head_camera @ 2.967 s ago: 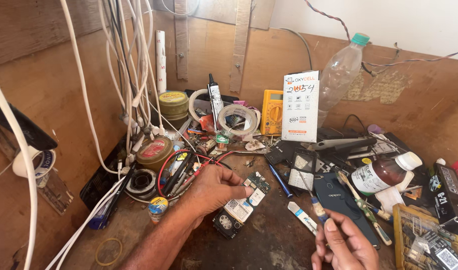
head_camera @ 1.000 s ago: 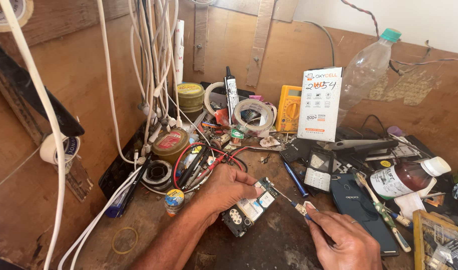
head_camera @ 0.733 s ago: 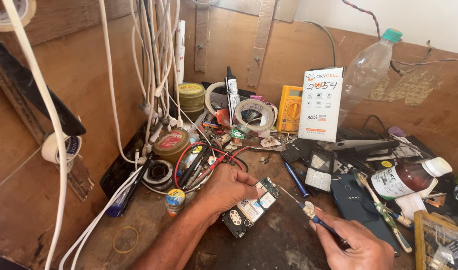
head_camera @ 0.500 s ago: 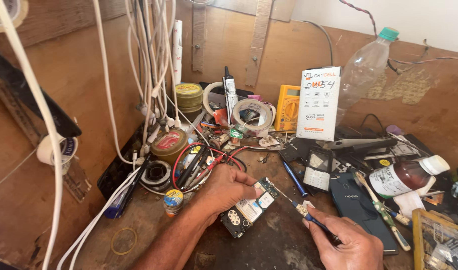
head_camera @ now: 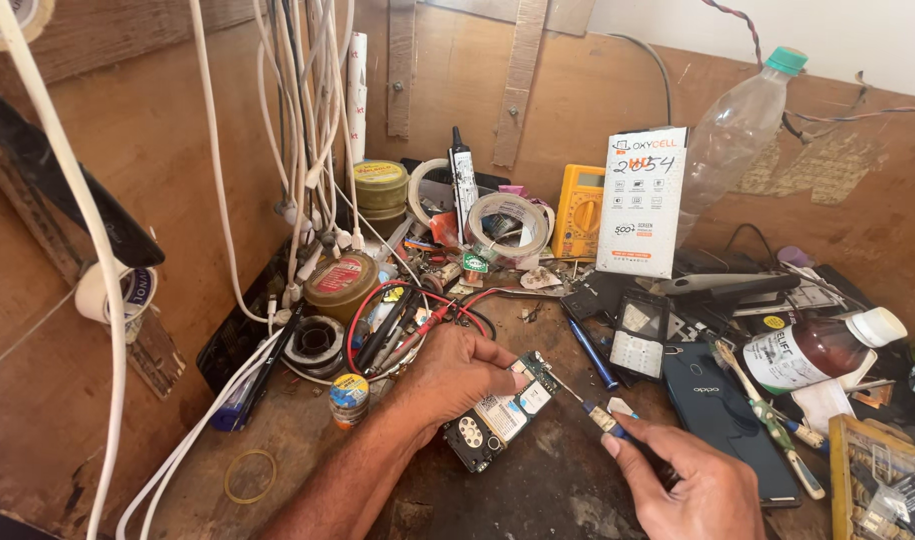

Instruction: The person holds a small circuit board and uses a screwdriver to adjust or remove components. They manipulate the board with both hands, occasionally repositioning it on the cluttered workbench.

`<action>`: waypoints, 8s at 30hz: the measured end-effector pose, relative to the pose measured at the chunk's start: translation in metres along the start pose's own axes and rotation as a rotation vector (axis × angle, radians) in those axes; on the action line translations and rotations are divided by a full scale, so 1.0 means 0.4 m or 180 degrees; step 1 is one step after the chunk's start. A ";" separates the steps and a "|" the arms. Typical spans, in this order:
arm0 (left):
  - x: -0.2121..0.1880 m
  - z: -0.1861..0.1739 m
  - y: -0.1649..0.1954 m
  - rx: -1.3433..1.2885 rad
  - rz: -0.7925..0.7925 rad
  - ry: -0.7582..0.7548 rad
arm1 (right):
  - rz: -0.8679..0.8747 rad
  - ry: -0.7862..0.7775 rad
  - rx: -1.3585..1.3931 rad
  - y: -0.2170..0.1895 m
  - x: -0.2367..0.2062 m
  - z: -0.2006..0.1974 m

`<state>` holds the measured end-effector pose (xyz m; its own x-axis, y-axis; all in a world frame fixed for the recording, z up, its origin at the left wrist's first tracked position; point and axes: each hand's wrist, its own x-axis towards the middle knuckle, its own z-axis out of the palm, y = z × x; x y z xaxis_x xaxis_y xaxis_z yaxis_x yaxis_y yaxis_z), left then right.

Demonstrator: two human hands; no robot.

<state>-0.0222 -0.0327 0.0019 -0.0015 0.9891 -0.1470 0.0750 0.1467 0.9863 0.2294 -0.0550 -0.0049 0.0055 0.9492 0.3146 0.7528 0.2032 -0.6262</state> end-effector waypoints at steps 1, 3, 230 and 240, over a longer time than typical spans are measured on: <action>0.000 0.000 0.000 0.0032 0.0025 0.0003 | -0.0030 -0.0042 -0.0110 0.001 0.003 -0.006; 0.003 0.001 0.000 0.0093 0.0080 0.0006 | -0.0089 -0.0122 -0.0338 0.006 0.017 -0.021; -0.162 -0.045 0.007 0.1097 0.2206 0.1194 | -0.1538 -0.0820 0.0330 -0.332 0.048 -0.061; -0.162 -0.046 0.006 0.1135 0.2272 0.1165 | -0.1325 -0.0680 0.0241 -0.312 0.050 -0.061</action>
<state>-0.0402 -0.0965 0.0153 -0.1505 0.7935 0.5896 0.4871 -0.4595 0.7427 0.1516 -0.0672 0.0968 -0.4281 0.8098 0.4012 0.6119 0.5864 -0.5307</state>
